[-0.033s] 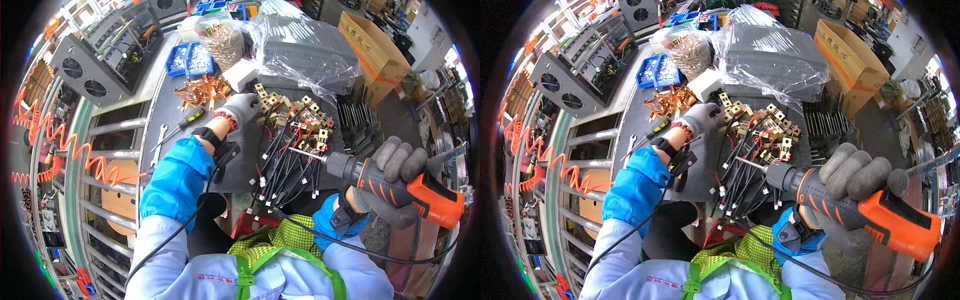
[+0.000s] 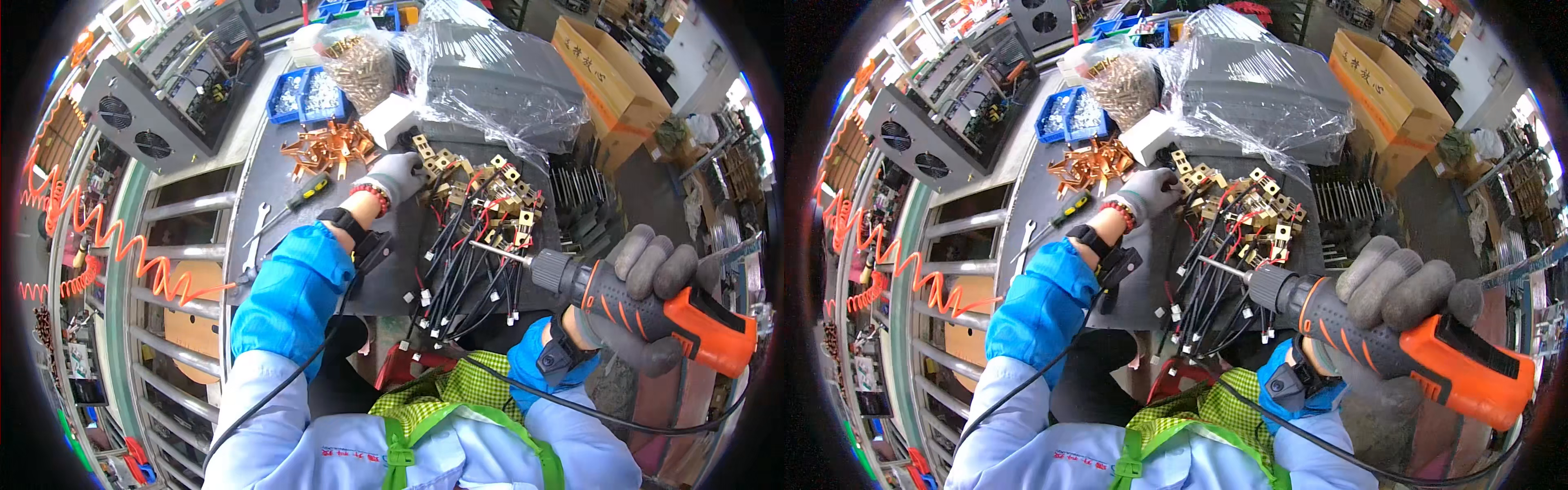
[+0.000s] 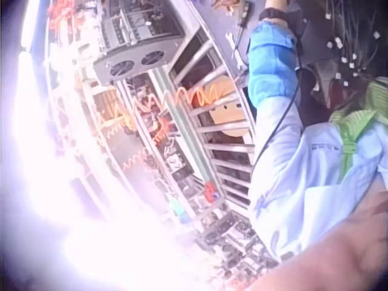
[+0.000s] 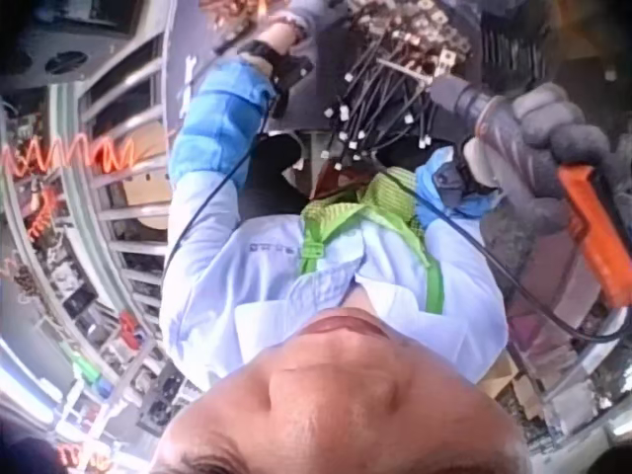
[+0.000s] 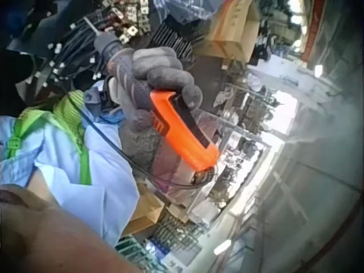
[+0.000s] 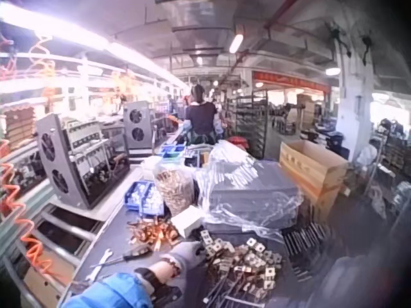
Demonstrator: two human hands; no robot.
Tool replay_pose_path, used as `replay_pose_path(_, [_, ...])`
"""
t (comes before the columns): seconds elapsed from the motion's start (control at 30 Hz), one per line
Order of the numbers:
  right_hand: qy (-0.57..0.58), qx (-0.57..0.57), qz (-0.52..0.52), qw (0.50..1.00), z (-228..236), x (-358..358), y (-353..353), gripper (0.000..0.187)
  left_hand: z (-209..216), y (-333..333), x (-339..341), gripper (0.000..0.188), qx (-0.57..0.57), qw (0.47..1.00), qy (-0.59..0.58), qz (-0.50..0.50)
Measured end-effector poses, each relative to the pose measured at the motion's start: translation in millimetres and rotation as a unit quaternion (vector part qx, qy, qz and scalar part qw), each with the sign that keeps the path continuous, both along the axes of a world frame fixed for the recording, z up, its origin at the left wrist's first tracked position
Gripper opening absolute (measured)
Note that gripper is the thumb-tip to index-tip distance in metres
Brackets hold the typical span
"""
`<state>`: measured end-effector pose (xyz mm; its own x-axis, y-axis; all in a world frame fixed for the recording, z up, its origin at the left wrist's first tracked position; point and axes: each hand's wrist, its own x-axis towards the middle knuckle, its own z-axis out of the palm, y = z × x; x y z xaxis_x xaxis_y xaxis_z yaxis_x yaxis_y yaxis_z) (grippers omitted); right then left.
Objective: The recorder is assembling small electrical components and wiring them into terminal blocks using an electric screwdriver.
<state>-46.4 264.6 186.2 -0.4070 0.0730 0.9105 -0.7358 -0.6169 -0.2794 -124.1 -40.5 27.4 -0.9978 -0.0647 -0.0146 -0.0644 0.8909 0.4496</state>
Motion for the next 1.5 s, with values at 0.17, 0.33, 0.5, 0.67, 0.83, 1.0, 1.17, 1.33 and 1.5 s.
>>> replay_pose_path(0.17, [-0.028,0.018,0.012,0.999,-8.7,-15.9,11.6,0.059,-20.1,30.7,-23.6,0.035,-0.020,0.995,-0.038,0.091])
replay_pose_path(0.33, [-0.069,0.010,0.002,0.998,-12.7,-14.7,11.2,0.061,-25.9,47.8,-21.6,0.037,0.039,0.981,-0.015,0.189])
replay_pose_path(0.5, [-0.062,0.055,-0.048,0.995,-15.6,-15.1,6.6,0.068,-31.6,73.3,10.5,0.043,0.144,0.947,0.088,0.275])
replay_pose_path(0.67, [-0.048,0.029,-0.009,0.998,-20.3,-16.2,4.7,0.072,-40.8,114.0,19.4,0.045,0.259,0.893,0.125,0.345])
replay_pose_path(0.83, [-0.041,0.065,0.011,0.997,-25.2,-16.1,4.7,0.065,-48.2,100.5,12.1,0.046,0.360,0.890,0.116,0.253])
replay_pose_path(1.0, [-0.064,0.021,-0.043,0.997,-31.2,-16.4,8.9,0.074,-37.0,51.7,52.0,0.037,0.658,0.748,0.021,0.085])
replay_pose_path(1.17, [-0.061,0.029,-0.017,0.998,-36.7,-23.4,10.7,0.079,-1.5,22.1,95.7,0.040,0.588,0.792,-0.114,0.116])
replay_pose_path(1.33, [-0.065,0.044,0.001,0.997,-38.9,-21.5,11.1,0.075,5.1,36.9,109.3,0.032,0.145,0.984,-0.097,0.039])
replay_pose_path(1.5, [-0.042,0.070,0.039,0.996,-39.0,-25.5,11.7,0.072,-0.5,44.9,107.5,0.041,0.001,0.994,-0.104,0.021])
